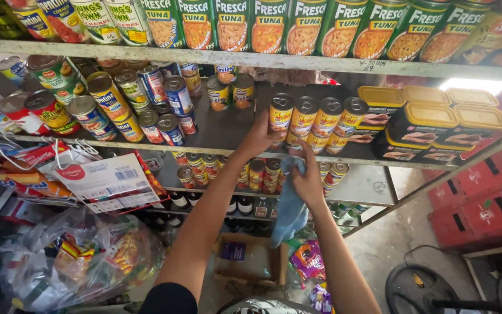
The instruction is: The recorder is wiping down various canned goods on a store shelf using a cleaning cloth.
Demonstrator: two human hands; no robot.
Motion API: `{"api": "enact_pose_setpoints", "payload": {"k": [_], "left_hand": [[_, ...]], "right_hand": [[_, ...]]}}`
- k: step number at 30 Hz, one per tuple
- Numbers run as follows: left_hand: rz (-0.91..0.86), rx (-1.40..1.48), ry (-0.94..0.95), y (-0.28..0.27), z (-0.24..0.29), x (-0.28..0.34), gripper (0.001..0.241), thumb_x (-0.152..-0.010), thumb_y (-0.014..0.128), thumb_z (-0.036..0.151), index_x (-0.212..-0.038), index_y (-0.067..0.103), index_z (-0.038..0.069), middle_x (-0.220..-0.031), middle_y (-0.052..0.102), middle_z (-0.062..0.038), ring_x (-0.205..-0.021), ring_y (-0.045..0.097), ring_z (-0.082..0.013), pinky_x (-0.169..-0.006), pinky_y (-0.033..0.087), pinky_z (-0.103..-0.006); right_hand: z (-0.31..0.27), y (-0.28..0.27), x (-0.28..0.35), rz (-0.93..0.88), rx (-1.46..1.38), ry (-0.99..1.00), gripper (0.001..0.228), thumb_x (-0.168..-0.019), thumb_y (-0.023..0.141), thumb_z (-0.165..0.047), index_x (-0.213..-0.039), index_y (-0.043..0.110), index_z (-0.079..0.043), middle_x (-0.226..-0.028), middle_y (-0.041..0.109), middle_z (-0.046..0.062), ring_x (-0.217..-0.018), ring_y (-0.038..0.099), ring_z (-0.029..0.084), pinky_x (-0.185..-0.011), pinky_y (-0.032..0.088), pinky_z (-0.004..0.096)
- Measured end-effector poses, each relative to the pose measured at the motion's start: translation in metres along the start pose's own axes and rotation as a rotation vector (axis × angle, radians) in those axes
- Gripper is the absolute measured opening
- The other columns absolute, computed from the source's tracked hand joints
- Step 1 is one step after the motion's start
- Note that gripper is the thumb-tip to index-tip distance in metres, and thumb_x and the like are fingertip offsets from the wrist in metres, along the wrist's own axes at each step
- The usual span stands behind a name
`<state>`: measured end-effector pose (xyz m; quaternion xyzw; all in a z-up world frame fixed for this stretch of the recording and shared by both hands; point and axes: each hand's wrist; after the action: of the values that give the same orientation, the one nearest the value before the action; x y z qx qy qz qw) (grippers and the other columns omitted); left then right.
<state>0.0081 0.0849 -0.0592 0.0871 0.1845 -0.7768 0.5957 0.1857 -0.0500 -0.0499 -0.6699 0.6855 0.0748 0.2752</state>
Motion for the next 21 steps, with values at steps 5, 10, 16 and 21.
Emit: {"api": "enact_pose_setpoints", "payload": {"k": [5,10,16,21], "left_hand": [[0.025,-0.076,0.181,-0.002,-0.020,-0.006,0.057,-0.089,0.080,0.011,-0.135,0.048,0.003,-0.124,0.062,-0.013,-0.113,0.064,-0.0209,-0.093,0.057,-0.0376],[0.018,-0.105,0.164,-0.004,-0.018,-0.002,0.067,-0.091,0.081,0.015,-0.144,0.042,0.003,-0.134,0.058,-0.015,-0.123,0.060,-0.0232,-0.102,0.052,-0.0387],[0.149,0.028,0.196,0.022,-0.005,0.034,0.110,-0.083,0.084,0.019,-0.156,0.005,0.001,-0.141,0.048,-0.017,-0.129,0.051,-0.0239,-0.105,0.046,-0.0386],[0.380,0.313,0.166,0.069,0.003,0.100,0.069,-0.099,0.075,0.021,-0.153,0.037,0.001,-0.144,0.054,-0.014,-0.133,0.055,-0.0210,-0.109,0.050,-0.0375]], "right_hand": [[0.003,-0.002,-0.001,-0.015,-0.017,0.023,0.075,-0.085,0.054,0.012,-0.155,0.038,-0.011,-0.130,0.065,0.015,-0.126,0.061,0.024,-0.106,0.047,0.033],[-0.003,-0.006,-0.005,-0.029,-0.051,0.035,0.073,-0.086,0.052,0.011,-0.155,0.038,-0.009,-0.131,0.065,0.014,-0.125,0.060,0.022,-0.105,0.045,0.032],[-0.009,-0.007,-0.003,0.011,-0.045,0.009,0.064,-0.089,0.052,0.009,-0.150,0.046,-0.008,-0.128,0.067,0.011,-0.120,0.062,0.019,-0.105,0.047,0.031],[-0.018,-0.011,0.008,0.069,-0.154,0.004,0.028,-0.106,0.056,-0.006,-0.133,0.061,-0.004,-0.121,0.070,0.009,-0.115,0.064,0.017,-0.105,0.048,0.031]]}}
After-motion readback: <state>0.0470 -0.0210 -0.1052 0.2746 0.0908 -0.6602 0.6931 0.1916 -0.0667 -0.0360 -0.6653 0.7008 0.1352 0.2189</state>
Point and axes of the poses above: each hand's wrist, its own x-axis away from the middle knuckle, its own y-axis out of the palm, z = x × y
